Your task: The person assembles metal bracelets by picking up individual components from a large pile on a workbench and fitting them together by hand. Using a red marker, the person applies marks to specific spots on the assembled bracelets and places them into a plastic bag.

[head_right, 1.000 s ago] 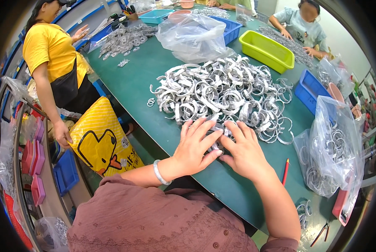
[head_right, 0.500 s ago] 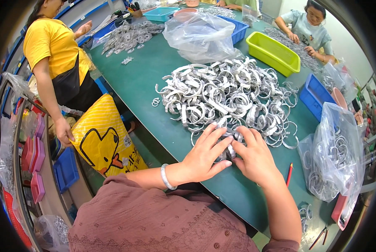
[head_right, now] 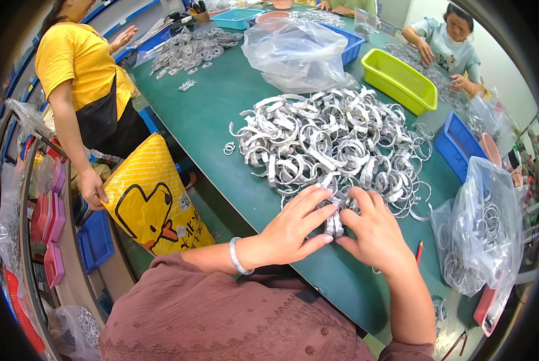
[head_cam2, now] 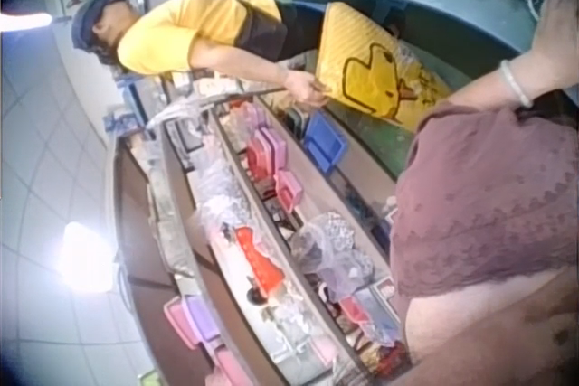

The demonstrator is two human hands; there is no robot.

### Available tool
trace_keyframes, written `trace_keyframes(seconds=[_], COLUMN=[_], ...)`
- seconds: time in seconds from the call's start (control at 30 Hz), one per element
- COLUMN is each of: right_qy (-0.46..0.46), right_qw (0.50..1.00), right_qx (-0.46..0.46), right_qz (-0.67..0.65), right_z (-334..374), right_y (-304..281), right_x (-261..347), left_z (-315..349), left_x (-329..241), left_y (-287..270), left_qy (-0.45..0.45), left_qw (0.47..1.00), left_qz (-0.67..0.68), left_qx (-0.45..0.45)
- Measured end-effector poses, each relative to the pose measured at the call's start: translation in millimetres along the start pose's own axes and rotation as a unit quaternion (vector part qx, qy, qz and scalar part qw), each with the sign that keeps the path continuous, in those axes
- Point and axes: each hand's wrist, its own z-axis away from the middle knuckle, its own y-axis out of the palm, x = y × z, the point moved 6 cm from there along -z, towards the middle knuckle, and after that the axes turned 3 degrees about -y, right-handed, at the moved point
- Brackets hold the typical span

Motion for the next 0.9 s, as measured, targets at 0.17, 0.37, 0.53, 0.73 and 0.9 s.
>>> trace_keyframes(seconds=[0.17, 0.37, 0.53, 0.73, 0.9], right_qy=[-0.003, 0.007, 0.038, 0.032, 0.056], right_qw=[1.000, 0.999, 0.998, 0.997, 0.979], right_qx=[0.012, 0.034, 0.014, -0.025, -0.145], right_qz=[-0.003, -0.012, -0.044, -0.060, -0.131], right_z=[1.9, 1.8, 11.5, 22.0, 33.0], right_y=[0.3, 0.5, 1.6, 6.6, 4.4], right_x=[-3.6, -3.4, -15.4, -34.2, -49.3], left_z=[5.9, 8.7, 8.7, 5.7, 8.3], left_x=[1.2, 2.1, 0.2, 1.5, 1.3], left_y=[1.2, 4.2, 8.2, 14.0, 9.6], left_qy=[-0.001, -0.005, 0.003, 0.029, 0.004], left_qw=[1.000, 0.999, 0.998, 0.999, 0.999], left_qz=[0.007, 0.044, 0.047, 0.001, 0.030], left_qx=[0.013, 0.028, 0.041, 0.023, 0.015])
